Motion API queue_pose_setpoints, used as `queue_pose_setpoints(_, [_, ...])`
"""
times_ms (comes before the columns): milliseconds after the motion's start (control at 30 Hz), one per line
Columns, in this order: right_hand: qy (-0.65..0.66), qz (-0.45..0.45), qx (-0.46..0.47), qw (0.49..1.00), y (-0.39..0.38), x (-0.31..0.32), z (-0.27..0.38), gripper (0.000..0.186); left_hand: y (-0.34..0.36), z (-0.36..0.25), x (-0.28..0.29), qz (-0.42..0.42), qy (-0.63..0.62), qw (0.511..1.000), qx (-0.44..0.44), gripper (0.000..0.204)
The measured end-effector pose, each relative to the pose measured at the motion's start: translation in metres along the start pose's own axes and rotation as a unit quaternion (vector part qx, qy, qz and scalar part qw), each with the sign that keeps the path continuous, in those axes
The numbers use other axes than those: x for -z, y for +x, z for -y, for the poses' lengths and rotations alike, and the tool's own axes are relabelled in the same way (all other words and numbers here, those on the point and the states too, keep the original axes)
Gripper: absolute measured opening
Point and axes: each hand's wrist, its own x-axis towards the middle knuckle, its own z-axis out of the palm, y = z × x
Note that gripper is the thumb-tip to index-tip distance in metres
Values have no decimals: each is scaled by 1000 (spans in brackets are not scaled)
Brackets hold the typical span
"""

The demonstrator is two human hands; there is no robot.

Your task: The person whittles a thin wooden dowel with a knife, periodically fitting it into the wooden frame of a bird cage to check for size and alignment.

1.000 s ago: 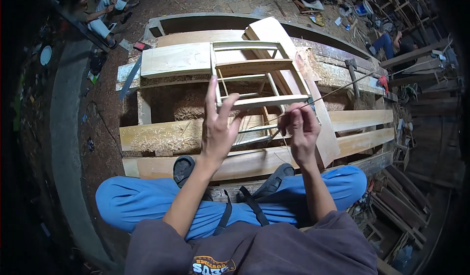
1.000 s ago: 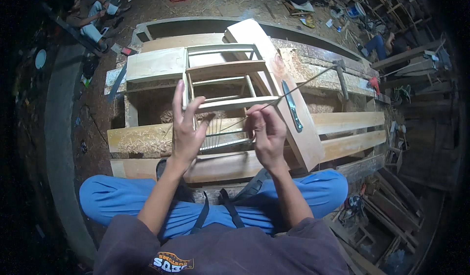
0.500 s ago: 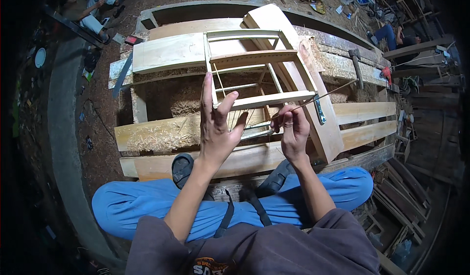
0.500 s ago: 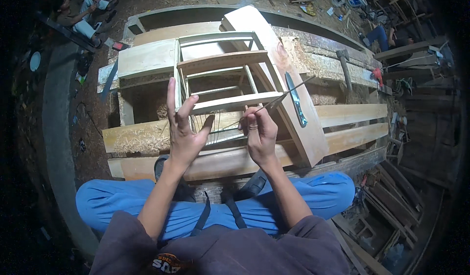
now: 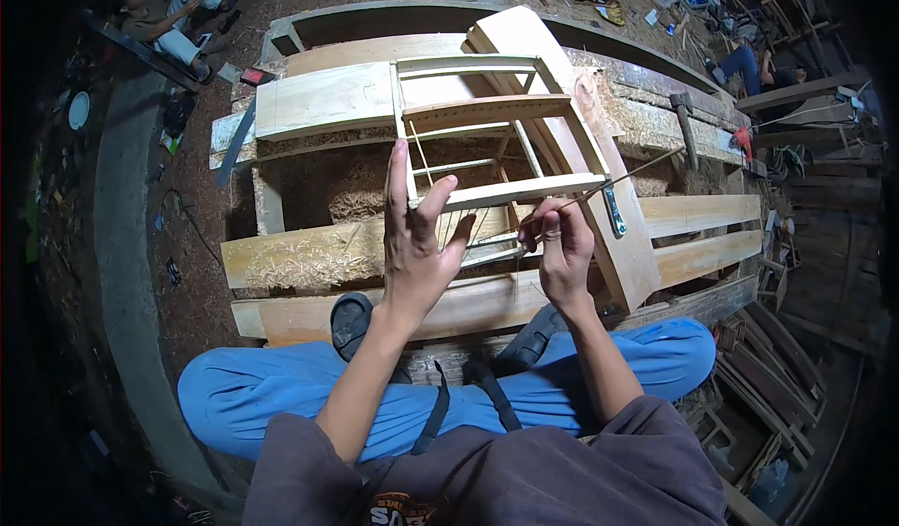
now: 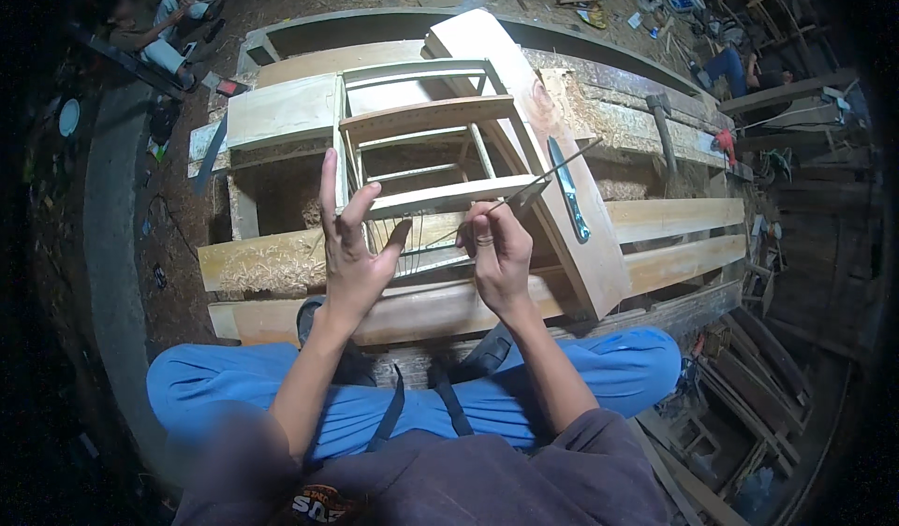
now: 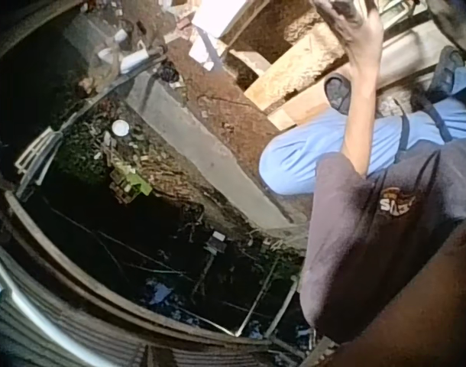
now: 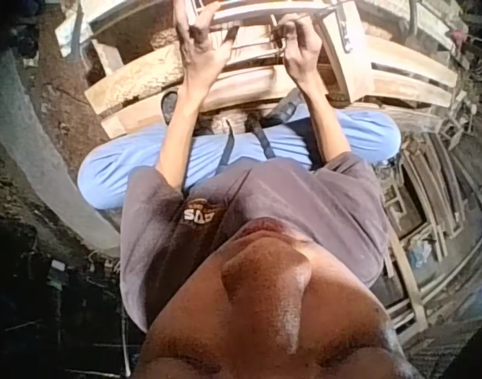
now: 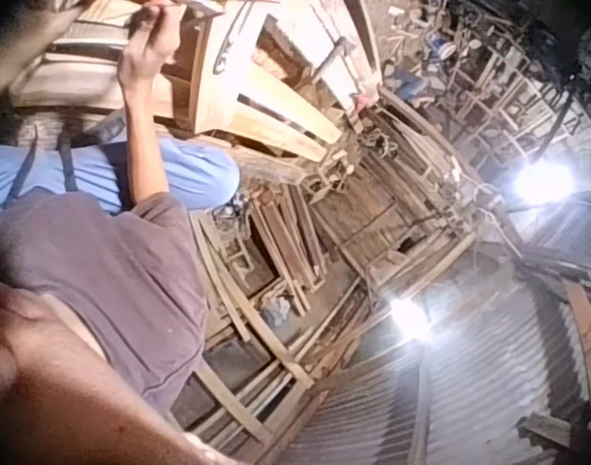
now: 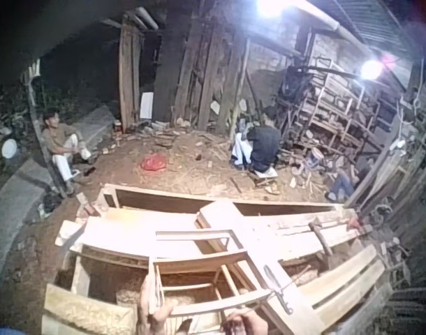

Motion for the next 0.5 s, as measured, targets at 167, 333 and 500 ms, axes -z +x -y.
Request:
queue_pose_setpoints(167, [-7, 11, -2, 1000, 0, 4, -2, 25, 1, -1, 2, 6, 12, 1000, -2, 76])
queue_pose_setpoints(333, [-32, 16, -6, 999, -1, 4, 0, 26, 0, 0, 3, 8, 19, 1000, -4, 76])
queue_pose_setpoints(500, [-106, 24, 3, 994, 3, 0, 6, 20, 0, -2, 4, 4, 1, 1000, -2, 74])
